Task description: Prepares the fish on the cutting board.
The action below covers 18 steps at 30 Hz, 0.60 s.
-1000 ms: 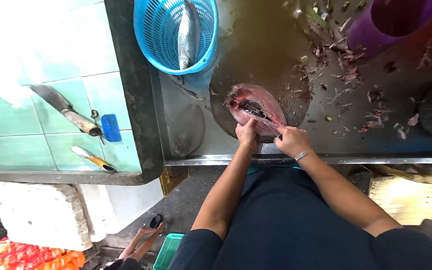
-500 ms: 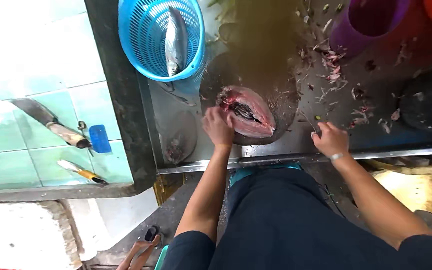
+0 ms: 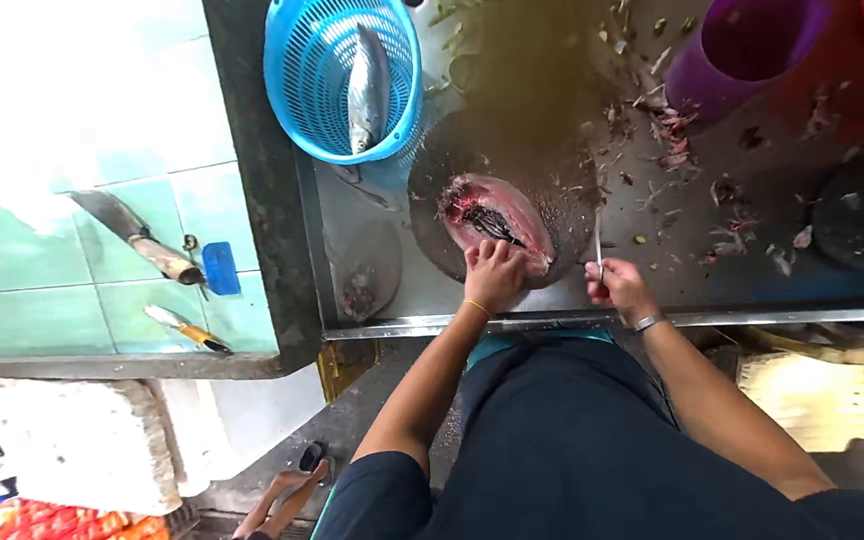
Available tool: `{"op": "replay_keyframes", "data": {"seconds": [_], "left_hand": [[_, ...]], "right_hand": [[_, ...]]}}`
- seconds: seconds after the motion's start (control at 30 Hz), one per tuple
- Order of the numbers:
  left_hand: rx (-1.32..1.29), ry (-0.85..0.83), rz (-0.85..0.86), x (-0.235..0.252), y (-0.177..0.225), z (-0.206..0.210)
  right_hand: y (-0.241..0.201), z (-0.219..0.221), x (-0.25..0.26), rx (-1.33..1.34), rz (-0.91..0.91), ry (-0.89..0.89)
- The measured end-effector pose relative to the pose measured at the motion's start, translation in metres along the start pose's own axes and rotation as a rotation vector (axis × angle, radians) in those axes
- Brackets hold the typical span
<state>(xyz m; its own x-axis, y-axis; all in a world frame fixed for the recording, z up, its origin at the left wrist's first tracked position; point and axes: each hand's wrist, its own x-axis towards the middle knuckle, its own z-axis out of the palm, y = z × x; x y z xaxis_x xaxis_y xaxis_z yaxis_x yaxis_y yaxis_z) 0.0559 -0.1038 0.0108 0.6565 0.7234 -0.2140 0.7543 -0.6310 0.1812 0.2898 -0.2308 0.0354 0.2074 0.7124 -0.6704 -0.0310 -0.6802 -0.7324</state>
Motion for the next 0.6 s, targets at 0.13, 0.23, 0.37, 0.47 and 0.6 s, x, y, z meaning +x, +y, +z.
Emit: {"op": "replay_keyframes", "data": {"seconds": [0.13, 0.23, 0.37, 0.47, 0.6], "left_hand": [[0.064, 0.004, -0.013, -0.008, -0.04, -0.007], [0.08, 0.068, 0.044, -0.016, -0.051, -0.004], [0.015, 0.097, 0.057, -0.021, -0.049, -0.002], [0.0, 0.095, 0.035, -0.023, -0.051, 0.003], [-0.05, 0.112, 0.075, -0.024, -0.048, 0.014]], "right_hand": [[-0.026, 0.04, 0.004, 0.458, 0.337, -0.359], [-0.031, 0.069, 0.015, 0.512, 0.405, -0.512], [-0.049, 0.086, 0.036, 0.536, 0.482, -0.346], [-0.061, 0.078, 0.022, 0.491, 0.326, -0.234], [-0.049, 0.08, 0.031, 0.517, 0.446, -0.345]]}}
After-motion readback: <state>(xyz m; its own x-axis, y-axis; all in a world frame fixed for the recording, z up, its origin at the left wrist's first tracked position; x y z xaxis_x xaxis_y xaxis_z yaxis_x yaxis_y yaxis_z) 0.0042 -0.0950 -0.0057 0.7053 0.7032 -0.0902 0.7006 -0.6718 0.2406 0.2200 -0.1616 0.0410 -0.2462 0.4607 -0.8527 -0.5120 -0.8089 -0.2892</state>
